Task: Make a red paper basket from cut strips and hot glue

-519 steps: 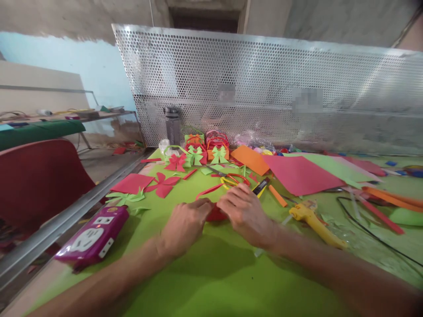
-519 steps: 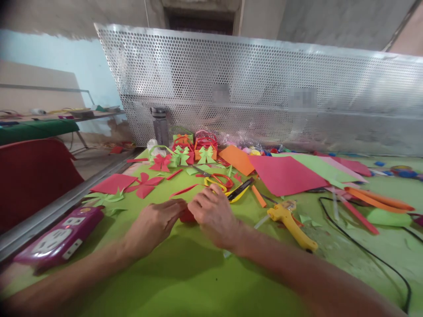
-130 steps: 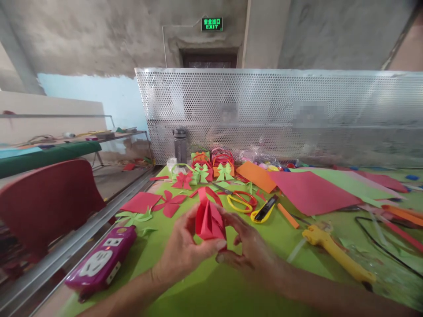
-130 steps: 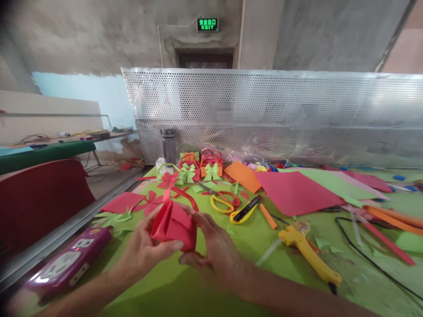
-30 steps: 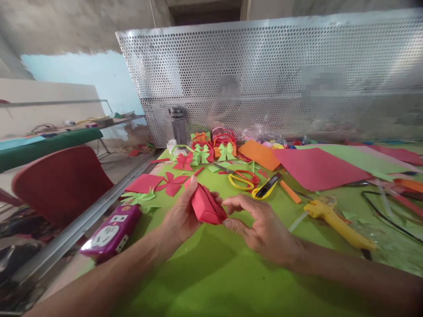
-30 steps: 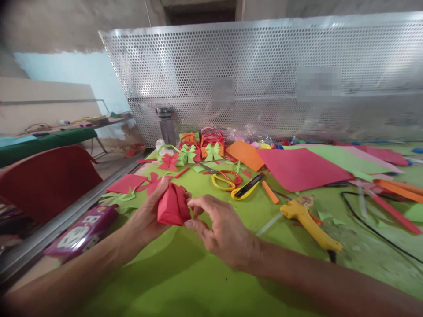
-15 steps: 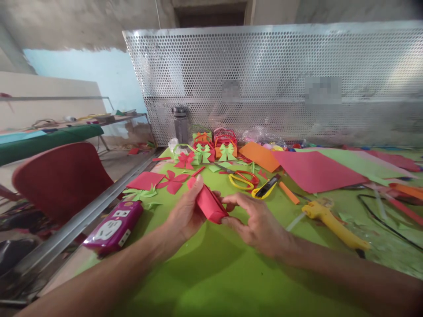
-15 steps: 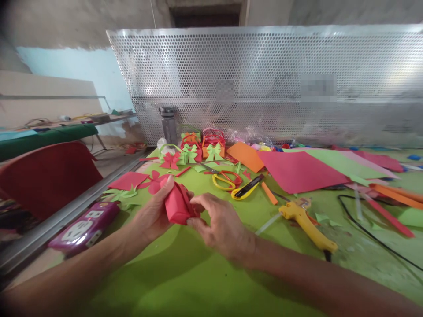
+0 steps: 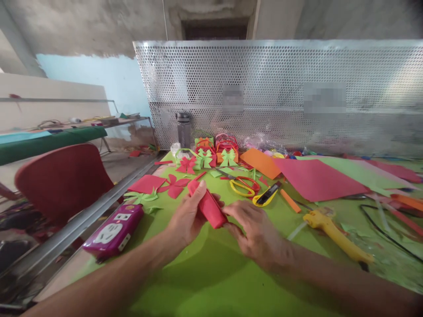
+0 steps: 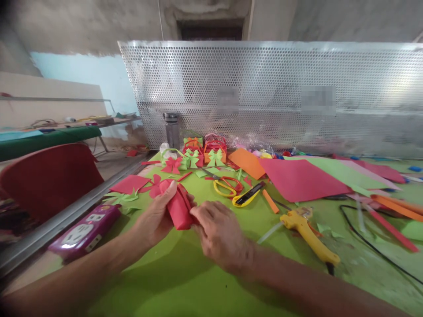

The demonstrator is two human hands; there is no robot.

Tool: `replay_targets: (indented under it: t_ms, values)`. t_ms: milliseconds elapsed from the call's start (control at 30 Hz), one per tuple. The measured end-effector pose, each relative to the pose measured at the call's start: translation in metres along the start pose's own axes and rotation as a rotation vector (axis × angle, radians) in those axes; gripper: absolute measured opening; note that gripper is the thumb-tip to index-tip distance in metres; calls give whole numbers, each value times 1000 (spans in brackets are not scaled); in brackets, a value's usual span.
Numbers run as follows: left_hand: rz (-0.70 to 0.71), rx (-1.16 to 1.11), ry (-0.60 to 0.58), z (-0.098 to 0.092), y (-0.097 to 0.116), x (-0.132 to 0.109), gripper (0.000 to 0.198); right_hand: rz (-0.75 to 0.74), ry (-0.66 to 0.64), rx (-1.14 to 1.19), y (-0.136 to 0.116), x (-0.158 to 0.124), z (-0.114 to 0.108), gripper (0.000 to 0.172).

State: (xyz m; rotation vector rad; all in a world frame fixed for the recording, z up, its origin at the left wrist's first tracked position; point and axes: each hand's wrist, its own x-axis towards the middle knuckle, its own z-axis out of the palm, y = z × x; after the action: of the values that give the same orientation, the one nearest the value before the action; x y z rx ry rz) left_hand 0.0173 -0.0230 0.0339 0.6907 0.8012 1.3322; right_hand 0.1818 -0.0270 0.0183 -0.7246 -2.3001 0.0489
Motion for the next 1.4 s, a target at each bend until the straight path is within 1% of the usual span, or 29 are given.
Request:
replay_targets:
  t_ms: [67,133,200,233,267,300,333,367,433,533,600,667,733,867,1000,1100,1167,1300,1400]
  values:
    - [83,57,-53,-1,1,-1,27,-9,-27,-4,2,-2,2,22]
    - [173,121,-80,0,4,-2,24,45,-39,83,3,-2,1,26]
    - [245,166,-84,2,5,-4,23,171,-23,237,4,-2,-1,25]
    - [274,179,-84,3,6,-5,24,252,-15,327,3,-1,-2,27]
    - [294,194,-86,4,5,-6,25,333,-10,415,3,0,-3,38]
    - [307,211,-90,4,5,-7,25,406,-8,496,2,2,-3,53]
    - [316,228,-92,5,4,-8,27,467,-16,570,2,3,-3,69]
    - [322,244,-93,6,2,-9,30,512,-28,639,1,5,-2,80]
    - [318,264,-92,6,0,-10,36,565,-59,754,-1,8,1,91]
    - [288,230,-106,7,-2,-11,33,617,-100,845,-5,11,4,94]
    - [247,171,-127,8,-2,-12,30,648,-106,857,-6,11,4,92]
    - [208,115,-141,10,-1,-13,32,665,-102,855,-7,11,5,88]
    - [194,79,-145,10,-1,-14,33,644,-102,838,-7,9,5,83]
    - [203,62,-194,10,1,-14,30,534,-83,775,-5,6,6,75]
    - [200,72,-236,7,5,-13,39,479,-63,692,0,5,4,77]
    - [205,111,-234,1,7,-9,43,470,-58,510,4,4,0,84]
    - [217,153,-263,-5,7,-4,44,447,-60,349,6,3,-4,85]
    - [246,301,-363,-20,12,5,55,299,-27,85,10,3,-5,81]
    - [237,437,-422,-23,22,8,56,233,10,-84,12,4,-4,79]
